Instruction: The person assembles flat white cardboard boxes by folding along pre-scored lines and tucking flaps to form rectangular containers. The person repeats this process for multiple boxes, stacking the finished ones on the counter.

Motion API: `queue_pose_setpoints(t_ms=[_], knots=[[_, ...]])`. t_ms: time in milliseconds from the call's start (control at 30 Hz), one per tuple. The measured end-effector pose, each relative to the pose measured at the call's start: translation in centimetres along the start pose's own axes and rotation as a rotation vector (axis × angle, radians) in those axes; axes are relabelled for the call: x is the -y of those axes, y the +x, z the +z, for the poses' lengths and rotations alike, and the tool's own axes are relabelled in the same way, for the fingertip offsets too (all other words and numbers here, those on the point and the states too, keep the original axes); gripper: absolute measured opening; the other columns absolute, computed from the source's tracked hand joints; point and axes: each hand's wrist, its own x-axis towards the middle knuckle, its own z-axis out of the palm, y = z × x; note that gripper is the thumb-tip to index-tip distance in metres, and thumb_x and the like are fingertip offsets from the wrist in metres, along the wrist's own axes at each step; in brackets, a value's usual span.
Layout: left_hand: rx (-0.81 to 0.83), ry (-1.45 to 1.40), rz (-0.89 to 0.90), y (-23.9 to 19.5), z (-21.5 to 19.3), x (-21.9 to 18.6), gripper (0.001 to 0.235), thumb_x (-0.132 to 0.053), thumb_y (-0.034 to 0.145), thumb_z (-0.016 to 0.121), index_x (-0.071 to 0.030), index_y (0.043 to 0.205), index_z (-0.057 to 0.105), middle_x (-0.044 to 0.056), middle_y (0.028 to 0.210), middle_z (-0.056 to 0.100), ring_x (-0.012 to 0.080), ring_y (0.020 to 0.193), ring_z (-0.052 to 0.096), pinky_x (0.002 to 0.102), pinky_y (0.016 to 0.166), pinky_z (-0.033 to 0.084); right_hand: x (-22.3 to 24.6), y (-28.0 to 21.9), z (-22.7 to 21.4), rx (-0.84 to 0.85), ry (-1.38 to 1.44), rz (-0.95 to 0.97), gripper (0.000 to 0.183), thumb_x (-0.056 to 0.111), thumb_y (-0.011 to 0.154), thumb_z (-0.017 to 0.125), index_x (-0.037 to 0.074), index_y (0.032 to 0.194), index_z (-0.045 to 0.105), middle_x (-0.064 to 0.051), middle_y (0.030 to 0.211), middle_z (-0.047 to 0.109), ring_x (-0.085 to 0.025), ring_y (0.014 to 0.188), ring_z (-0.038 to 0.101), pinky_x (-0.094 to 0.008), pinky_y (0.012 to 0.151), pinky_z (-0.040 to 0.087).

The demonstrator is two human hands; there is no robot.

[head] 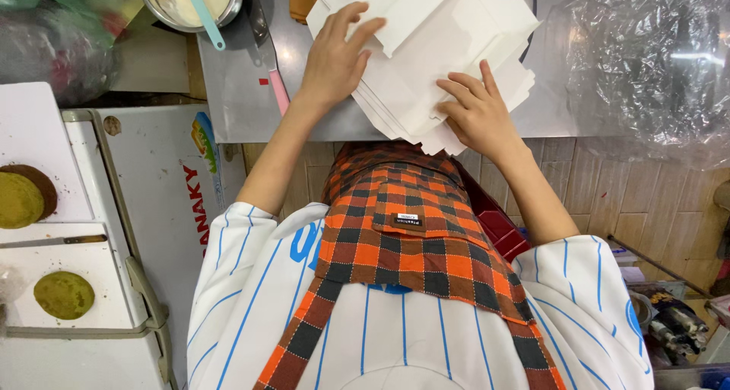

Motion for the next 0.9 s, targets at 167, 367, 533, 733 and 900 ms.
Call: queue_pose_setpoints(t_ms=[167,367,533,733,900], knots=[[0.280,-0.026,-0.014,-0.8,1.3,2.1,0.079,0.008,0.094,0.061,-0.031,0.161,0.047,0.005,0.152,0.052,0.0212,0.097,0.071,0.032,0.085,0.060,0.4,-2.3,-1.1,0.110,0.110,0.132,0.065,0.046,0.076,0.082,0.014,0.131,0.067,-0.007,0.149,0.058,-0.025,0.144,0.046,-0.063,0.126,0.013],[0.158,-0.532,-0.426,-2.0,1.4,1.2,0.073,-0.001,0.097,0.061,-0.018,0.158,0.025,0.013,0.152,0.054,0.0217,0.086,0.065,0.031,0.079,0.058,-0.8,-5.0,0.7,0.066,0.160,0.164,0.094,0.048,0.068,0.082,0.016,0.152,0.053,-0.013,0.159,0.049,-0.030,0.150,0.038,-0.063,0.125,0.016],[-0.112,0.053,0.338,-4.0,3.5,-1.0,0.047,-0.015,0.102,0.076,-0.016,0.141,0.049,0.010,0.142,0.053,0.0275,0.125,0.055,0.043,0.100,0.046,-3.1,-6.3,1.6,-0.087,0.136,0.170,0.063,0.020,0.094,0.083,0.021,0.153,0.061,-0.008,0.166,0.049,-0.018,0.152,0.045,-0.052,0.134,0.034],[0.312,-0.097,0.456,-3.0,4.1,-3.9,0.064,-0.031,0.083,0.079,-0.005,0.138,0.059,0.015,0.148,0.054,0.0303,0.138,0.049,0.046,0.111,0.044,-4.3,-4.6,0.3,-0.071,0.029,0.067,0.071,0.008,0.080,0.082,0.017,0.149,0.065,-0.010,0.162,0.053,-0.026,0.136,0.054,-0.045,0.113,0.046],[0.357,-0.077,0.466,-3.1,5.1,-2.0,0.071,-0.034,0.078,0.080,0.002,0.136,0.062,0.015,0.145,0.056,0.0322,0.135,0.052,0.045,0.107,0.048,-5.6,-2.3,-0.5,-0.216,-0.217,-0.003,0.067,0.007,0.089,0.085,0.019,0.150,0.061,-0.009,0.162,0.050,-0.026,0.143,0.055,-0.044,0.120,0.044]])
